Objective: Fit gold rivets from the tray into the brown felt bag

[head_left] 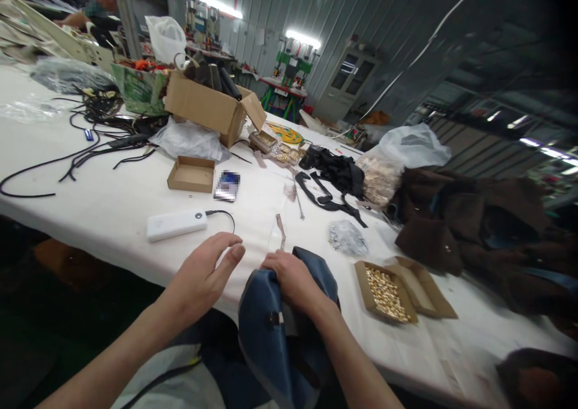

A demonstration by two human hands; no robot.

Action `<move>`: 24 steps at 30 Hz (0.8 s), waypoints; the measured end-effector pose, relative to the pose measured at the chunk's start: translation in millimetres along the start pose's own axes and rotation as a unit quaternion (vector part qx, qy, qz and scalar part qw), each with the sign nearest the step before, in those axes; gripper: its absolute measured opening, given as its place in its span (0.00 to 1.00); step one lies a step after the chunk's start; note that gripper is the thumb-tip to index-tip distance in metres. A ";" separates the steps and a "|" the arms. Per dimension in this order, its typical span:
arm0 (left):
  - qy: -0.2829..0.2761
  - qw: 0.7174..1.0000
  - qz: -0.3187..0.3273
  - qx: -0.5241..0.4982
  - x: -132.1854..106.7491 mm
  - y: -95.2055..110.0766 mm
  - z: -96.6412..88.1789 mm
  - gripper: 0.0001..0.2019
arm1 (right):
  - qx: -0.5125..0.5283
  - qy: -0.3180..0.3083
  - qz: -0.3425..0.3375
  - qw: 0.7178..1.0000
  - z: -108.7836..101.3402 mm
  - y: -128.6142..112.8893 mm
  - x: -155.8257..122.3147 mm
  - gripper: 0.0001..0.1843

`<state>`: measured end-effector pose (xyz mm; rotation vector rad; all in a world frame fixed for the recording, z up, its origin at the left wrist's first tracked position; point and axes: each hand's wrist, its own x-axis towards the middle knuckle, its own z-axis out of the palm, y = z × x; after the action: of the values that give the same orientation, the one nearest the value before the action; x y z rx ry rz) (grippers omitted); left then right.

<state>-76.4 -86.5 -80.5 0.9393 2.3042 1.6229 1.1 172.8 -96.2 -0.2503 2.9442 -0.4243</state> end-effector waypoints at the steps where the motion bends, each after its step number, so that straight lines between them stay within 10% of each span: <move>1: -0.013 1.000 -0.002 -0.023 2.1 -1.8 -0.3 0.26 | 0.002 0.008 -0.008 1.000 1.0 -0.5 -1.5 0.11; 11: -0.224 0.956 -0.005 -0.192 -17.7 1.2 27.7 0.24 | -0.058 0.316 -0.093 0.942 13.7 -14.2 -82.3 0.13; 24: -0.041 0.940 0.338 0.012 -44.5 0.7 83.1 0.36 | -0.128 0.474 -0.053 0.870 23.5 -46.9 -142.5 0.14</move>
<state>-1.7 -46.7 -121.9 1.9176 2.0598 1.7114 150.6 148.8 -86.3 -0.2979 3.9845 -0.1788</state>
